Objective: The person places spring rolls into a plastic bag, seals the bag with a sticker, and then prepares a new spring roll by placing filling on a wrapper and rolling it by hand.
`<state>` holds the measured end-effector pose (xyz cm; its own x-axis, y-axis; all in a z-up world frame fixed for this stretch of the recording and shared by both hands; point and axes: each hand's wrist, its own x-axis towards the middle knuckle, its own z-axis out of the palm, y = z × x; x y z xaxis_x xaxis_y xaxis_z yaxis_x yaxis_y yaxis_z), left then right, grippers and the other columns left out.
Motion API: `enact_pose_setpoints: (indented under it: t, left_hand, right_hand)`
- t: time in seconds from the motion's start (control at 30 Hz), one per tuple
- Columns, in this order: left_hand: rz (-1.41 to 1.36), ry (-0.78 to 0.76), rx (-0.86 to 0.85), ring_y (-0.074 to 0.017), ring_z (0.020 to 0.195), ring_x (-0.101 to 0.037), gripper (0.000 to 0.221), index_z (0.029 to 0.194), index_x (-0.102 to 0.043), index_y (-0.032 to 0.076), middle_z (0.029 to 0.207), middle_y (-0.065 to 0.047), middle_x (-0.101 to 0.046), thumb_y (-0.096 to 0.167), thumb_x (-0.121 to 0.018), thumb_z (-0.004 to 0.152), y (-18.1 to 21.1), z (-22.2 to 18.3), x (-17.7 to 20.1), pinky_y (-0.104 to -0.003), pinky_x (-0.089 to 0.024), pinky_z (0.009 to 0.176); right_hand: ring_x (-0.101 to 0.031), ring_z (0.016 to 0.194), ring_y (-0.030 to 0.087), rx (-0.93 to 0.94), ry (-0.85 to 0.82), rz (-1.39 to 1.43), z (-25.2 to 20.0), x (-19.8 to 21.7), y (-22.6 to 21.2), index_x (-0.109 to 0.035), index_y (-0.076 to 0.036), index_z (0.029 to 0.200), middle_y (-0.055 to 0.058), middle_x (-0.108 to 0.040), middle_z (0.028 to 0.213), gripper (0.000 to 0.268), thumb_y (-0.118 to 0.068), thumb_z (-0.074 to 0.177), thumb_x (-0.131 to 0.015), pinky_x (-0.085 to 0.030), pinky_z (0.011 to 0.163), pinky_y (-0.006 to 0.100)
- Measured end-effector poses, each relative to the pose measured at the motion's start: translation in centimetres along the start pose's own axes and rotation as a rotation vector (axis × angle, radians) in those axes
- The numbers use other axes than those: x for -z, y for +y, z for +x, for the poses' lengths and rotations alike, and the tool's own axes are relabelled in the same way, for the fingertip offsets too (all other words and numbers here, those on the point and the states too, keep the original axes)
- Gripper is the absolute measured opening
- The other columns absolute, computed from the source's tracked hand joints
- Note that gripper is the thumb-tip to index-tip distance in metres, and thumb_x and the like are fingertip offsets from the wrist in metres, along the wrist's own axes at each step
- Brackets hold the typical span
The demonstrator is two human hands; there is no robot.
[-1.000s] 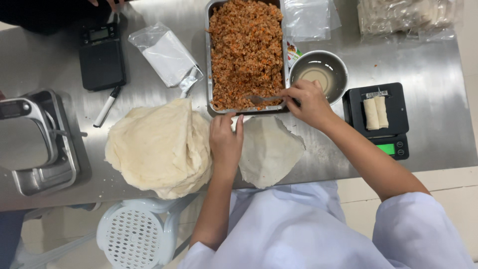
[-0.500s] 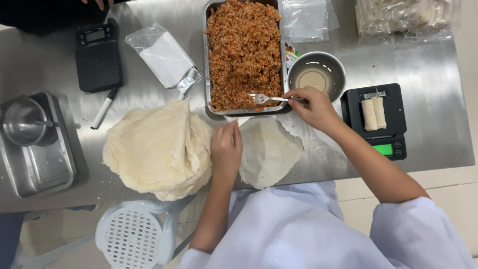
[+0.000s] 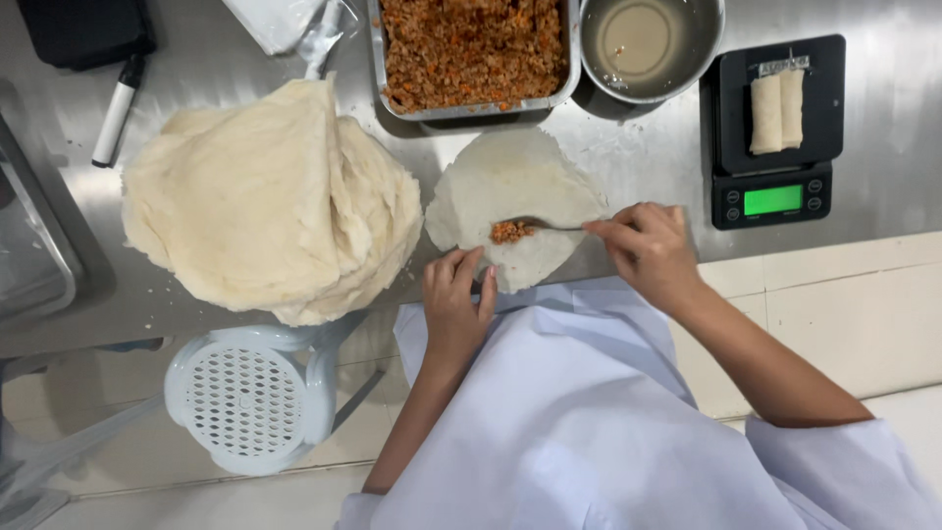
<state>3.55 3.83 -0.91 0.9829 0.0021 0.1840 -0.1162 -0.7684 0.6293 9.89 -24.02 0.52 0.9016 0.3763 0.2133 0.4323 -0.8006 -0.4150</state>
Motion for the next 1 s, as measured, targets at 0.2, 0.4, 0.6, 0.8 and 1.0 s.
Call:
enact_pose_setpoints:
  t: [0.2,0.4,0.6,0.8,1.0]
  left_hand:
    - [0.046,0.065,0.018,-0.0292,0.094,-0.06,0.061,0.126,-0.063,0.005,0.102,-0.011,-0.059,0.045,-0.084,0.085,0.1,1.6,-2.4,-0.044,-0.048,0.079]
    - [0.039,0.032,0.055,-0.0278,0.094,-0.06,0.051,0.119,-0.065,0.008,0.1,-0.007,-0.058,0.041,-0.083,0.085,-0.9,1.3,-1.1,-0.045,-0.047,0.08]
    - [0.021,0.015,-0.027,-0.0197,0.086,-0.061,0.01,0.105,-0.073,0.014,0.091,0.001,-0.059,0.018,-0.066,0.099,1.4,0.0,-1.2,-0.036,-0.047,0.075]
    - [0.059,0.075,-0.049,-0.0207,0.086,-0.062,0.014,0.098,-0.074,0.014,0.089,-0.001,-0.06,0.026,-0.076,0.092,0.8,0.5,-0.6,-0.036,-0.048,0.072]
    - [0.087,0.066,-0.023,-0.0223,0.081,-0.062,0.026,0.093,-0.073,0.013,0.084,-0.001,-0.057,0.035,-0.084,0.086,0.3,0.8,-1.7,-0.038,-0.048,0.067]
  right_hand:
    - [-0.069,0.084,0.02,-0.019,-0.042,-0.013,2.0,3.8,-2.3,-0.083,-0.02,0.104,0.003,-0.073,0.087,0.015,-0.01,0.092,-0.08,-0.044,0.081,0.03]
    - [-0.071,0.075,0.022,0.054,-0.202,-0.22,3.0,5.9,-1.5,-0.082,-0.024,0.1,0.005,-0.072,0.082,0.016,-0.017,0.086,-0.078,-0.048,0.071,0.032]
    - [-0.072,0.069,0.023,0.016,-0.275,-0.1,4.3,4.9,-3.9,-0.082,-0.019,0.098,0.009,-0.074,0.08,0.014,-0.013,0.088,-0.075,-0.048,0.065,0.032]
    - [-0.067,0.077,0.023,0.105,-0.103,-0.126,1.8,7.0,-0.8,-0.081,-0.023,0.101,0.004,-0.068,0.084,0.016,-0.013,0.089,-0.076,-0.043,0.072,0.033]
    - [-0.064,0.078,0.013,0.053,0.049,-0.15,-3.7,2.5,1.9,-0.082,-0.031,0.101,-0.006,-0.065,0.083,0.021,-0.014,0.089,-0.078,-0.044,0.075,0.029]
